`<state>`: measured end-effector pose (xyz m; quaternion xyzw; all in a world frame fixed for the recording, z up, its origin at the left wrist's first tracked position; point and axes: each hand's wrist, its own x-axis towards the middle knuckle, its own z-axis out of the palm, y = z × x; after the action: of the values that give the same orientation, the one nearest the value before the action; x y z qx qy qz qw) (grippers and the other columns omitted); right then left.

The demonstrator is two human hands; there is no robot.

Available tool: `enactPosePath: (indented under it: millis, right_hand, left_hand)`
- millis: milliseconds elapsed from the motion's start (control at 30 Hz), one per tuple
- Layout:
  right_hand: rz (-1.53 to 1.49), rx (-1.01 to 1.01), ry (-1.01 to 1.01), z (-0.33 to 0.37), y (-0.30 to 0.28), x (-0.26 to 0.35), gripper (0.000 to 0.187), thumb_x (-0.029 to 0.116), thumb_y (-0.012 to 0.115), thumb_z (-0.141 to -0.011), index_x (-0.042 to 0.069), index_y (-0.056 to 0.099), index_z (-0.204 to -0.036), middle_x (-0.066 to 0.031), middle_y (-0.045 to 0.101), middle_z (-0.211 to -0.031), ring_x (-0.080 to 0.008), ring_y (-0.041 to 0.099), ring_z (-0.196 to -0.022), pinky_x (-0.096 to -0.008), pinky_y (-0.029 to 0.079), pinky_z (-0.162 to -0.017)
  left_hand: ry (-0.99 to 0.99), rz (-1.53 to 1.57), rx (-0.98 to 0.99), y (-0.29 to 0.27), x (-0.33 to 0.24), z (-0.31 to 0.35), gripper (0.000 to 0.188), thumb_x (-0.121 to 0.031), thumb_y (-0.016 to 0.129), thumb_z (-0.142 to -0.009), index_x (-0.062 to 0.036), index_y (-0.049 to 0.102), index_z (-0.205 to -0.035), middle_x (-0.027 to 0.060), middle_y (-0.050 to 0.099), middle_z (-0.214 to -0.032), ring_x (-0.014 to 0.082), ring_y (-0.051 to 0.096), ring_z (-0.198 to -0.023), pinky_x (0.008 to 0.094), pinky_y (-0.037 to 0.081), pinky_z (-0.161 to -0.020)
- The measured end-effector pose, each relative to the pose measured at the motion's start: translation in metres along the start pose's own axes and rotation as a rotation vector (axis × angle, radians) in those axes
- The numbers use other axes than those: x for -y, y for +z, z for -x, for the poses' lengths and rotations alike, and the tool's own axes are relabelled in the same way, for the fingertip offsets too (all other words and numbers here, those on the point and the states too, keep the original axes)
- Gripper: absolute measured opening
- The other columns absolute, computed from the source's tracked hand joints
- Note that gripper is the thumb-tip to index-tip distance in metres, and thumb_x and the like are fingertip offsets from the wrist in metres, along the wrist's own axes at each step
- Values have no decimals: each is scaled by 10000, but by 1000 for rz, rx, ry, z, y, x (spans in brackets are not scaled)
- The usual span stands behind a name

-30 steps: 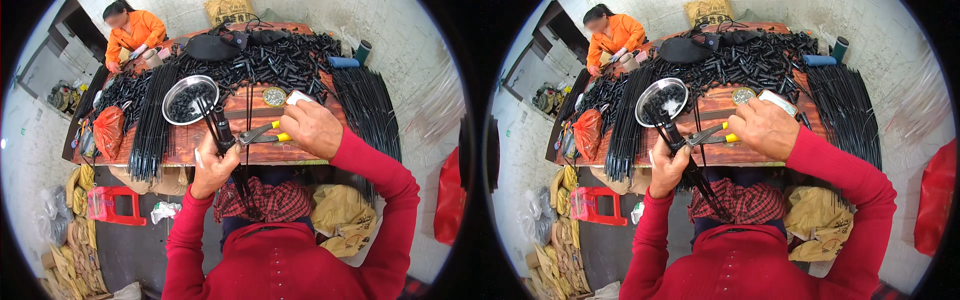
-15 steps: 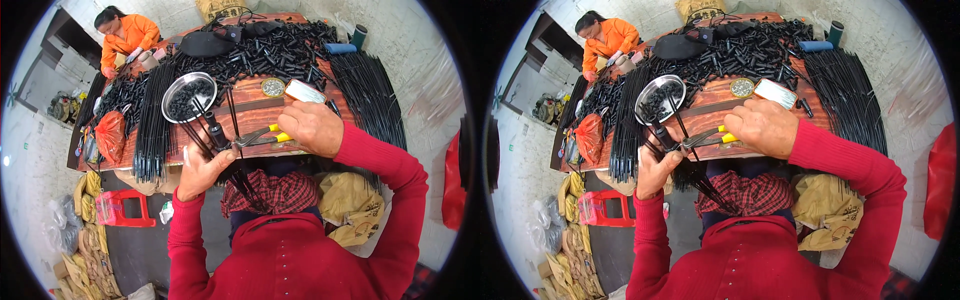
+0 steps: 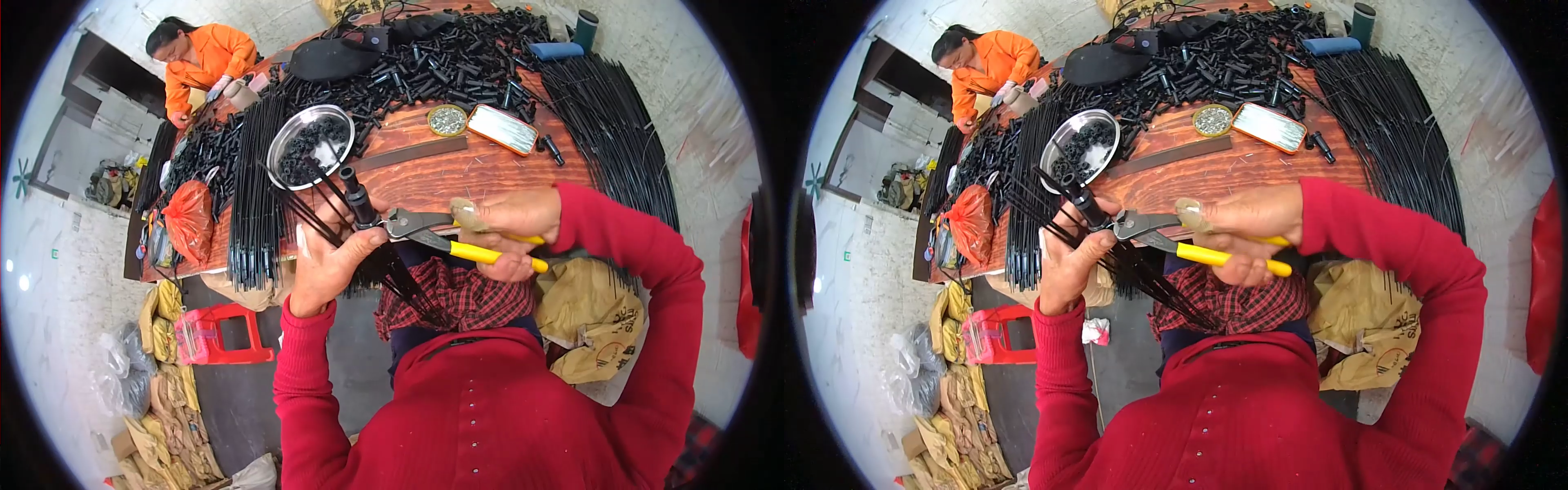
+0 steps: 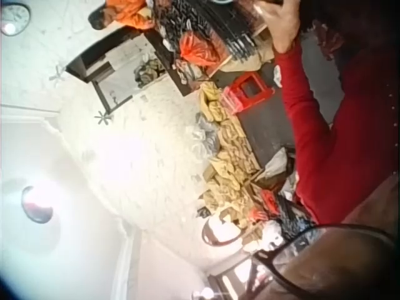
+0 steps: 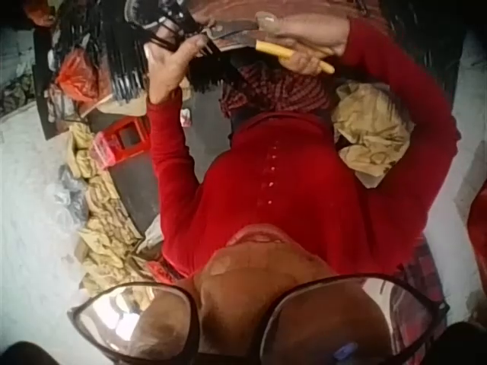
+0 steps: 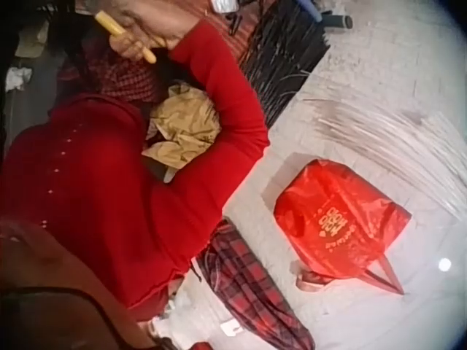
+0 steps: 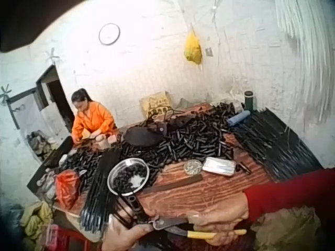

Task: Bundling multiple black cables together using small wires and trimming the ends with pliers.

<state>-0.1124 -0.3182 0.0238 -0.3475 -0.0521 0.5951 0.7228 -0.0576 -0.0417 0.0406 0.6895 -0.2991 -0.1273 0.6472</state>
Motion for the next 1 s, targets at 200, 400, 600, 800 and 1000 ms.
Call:
enactPosePath:
  millis: [200,400,600,800,1000]
  right_hand:
    - [635,-432,-195,4,36,9,430,472,493,-957,43,470,-929,-92,561,-591,-165,588,-499,-282,455,-413]
    - [1189,-842,-273,13,52,7,477,206,790,-742,20,456,-1028,-73,580,-629,-148,628,-596,-299,482,-538]
    - [1873,-1084,-821,11,46,-5,527,159,797,-680,42,486,-1088,-91,606,-845,-257,632,-665,-354,500,-578]
    - [1930,-1059,-713,12,53,2,607,153,797,-654,48,487,-1165,-97,601,-944,-285,643,-791,-379,510,-597]
    - [2035,-925,-698,19,55,12,580,162,762,-676,56,509,-1188,-88,581,-886,-280,617,-716,-374,513,-589]
  left_hand:
    - [-43,112,-5,-1,7,-6,272,-86,766,-780,-3,625,-996,31,648,-879,97,591,-776,239,473,-709]
    - [-42,56,-15,3,6,-8,245,-47,753,-782,-12,620,-985,20,642,-868,89,591,-764,225,471,-692]
    - [-60,104,-63,6,7,-9,254,-33,748,-787,-5,617,-1002,19,646,-872,86,598,-780,226,476,-703]
    - [-51,51,-37,0,6,-7,275,-44,749,-789,0,631,-1033,21,653,-880,85,602,-789,226,480,-723]
    - [-118,87,54,-10,9,-6,314,-76,748,-788,1,651,-1076,11,656,-865,75,597,-785,222,477,-728]
